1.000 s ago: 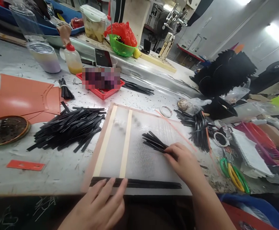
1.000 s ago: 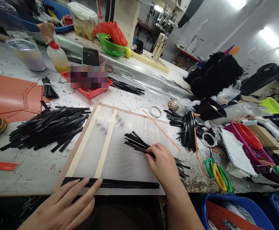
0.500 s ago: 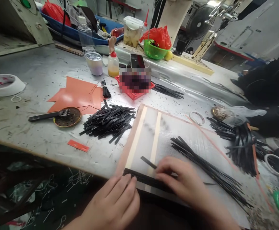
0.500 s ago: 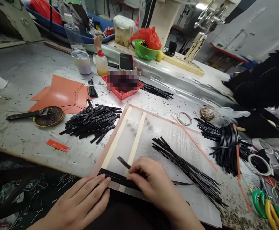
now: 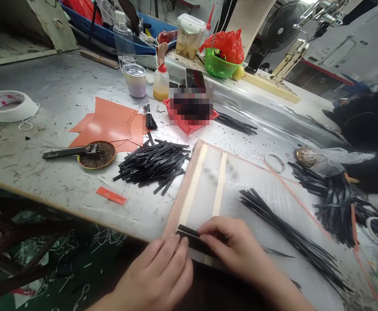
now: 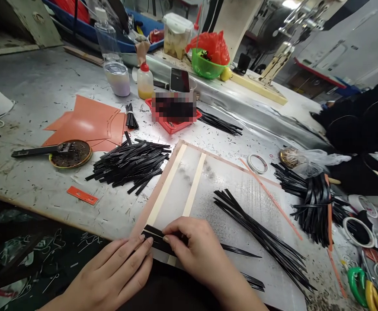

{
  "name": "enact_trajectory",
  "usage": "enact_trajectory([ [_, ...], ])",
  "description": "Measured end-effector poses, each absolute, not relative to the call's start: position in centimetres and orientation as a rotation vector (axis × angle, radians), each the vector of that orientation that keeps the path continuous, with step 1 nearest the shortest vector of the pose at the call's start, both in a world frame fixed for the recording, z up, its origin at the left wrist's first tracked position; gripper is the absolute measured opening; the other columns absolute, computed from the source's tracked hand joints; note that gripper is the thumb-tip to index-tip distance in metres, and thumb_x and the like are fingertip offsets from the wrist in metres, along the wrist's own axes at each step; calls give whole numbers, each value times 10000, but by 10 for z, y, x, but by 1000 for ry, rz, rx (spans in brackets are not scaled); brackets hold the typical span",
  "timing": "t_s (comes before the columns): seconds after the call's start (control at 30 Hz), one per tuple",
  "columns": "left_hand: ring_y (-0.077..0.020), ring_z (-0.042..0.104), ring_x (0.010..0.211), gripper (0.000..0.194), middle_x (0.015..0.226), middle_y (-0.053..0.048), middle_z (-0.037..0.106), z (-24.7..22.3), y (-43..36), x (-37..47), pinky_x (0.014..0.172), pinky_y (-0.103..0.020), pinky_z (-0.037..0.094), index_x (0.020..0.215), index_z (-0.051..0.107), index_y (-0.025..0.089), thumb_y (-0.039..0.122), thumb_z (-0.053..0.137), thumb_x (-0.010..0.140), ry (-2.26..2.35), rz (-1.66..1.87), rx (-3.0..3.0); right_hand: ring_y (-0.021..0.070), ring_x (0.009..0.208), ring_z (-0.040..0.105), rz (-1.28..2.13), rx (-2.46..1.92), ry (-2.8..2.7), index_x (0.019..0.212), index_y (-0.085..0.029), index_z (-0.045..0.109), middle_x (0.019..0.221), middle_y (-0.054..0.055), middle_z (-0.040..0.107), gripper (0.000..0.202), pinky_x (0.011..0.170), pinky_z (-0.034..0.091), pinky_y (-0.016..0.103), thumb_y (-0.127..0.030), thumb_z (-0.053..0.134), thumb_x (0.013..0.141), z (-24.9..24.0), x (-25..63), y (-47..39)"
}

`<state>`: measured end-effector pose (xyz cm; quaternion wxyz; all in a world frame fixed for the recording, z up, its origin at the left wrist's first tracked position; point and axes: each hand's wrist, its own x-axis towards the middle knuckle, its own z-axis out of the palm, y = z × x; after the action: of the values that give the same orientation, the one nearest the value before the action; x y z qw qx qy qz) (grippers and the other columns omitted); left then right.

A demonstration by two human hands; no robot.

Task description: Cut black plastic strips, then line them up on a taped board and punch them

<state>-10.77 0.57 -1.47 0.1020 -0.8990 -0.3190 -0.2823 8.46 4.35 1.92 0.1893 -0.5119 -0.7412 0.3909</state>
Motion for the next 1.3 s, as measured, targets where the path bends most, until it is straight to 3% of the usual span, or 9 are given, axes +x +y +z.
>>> enact_trajectory([
  [0.4, -203, 622, 870, 306, 930, -42, 697, -15, 6, -108, 804, -345, 385, 841, 643, 159, 59, 355, 869, -961, -834, -2670, 107, 606, 602, 1103, -1437, -2099, 787, -195, 649, 670, -14, 663, 120, 590, 453, 188, -136, 545, 792, 21, 84, 42],
  [0.6, -239, 584, 1000, 307, 960, -69, 680, -22, 6, -107, 864, -359, 371, 846, 635, 146, 65, 340, 869, -946, -877, -2685, 112, 589, 595, 1092, -1443, -2096, 781, -197, 643, 661, -10, 660, 125, 579, 453, 197, -147, 530, 799, 22, 81, 42],
  [0.83, -275, 575, 1007, 297, 944, -76, 669, -25, 7, -106, 797, -372, 361, 833, 619, 162, 57, 341, 839, -973, -872, -2708, 126, 595, 590, 1071, -1666, -2115, 718, -193, 593, 656, -11, 645, 135, 559, 430, 216, -188, 503, 818, 33, 97, 37],
  [1.13, -213, 566, 998, 322, 1133, -68, 623, -22, 14, -106, 832, -350, 338, 869, 607, 196, 63, 315, 840, -1048, -864, -2763, 123, 566, 558, 1090, -1852, -1963, 661, -179, 585, 601, -15, 611, 125, 543, 403, 221, -195, 552, 781, 29, 125, 28],
  [1.3, -232, 577, 993, 314, 1142, -43, 628, -20, 15, -105, 813, -353, 341, 884, 608, 209, 79, 325, 840, -1038, -770, -2791, 119, 555, 555, 1059, -1836, -1964, 651, -183, 583, 602, -17, 616, 118, 527, 398, 218, -184, 567, 768, 26, 123, 27],
])
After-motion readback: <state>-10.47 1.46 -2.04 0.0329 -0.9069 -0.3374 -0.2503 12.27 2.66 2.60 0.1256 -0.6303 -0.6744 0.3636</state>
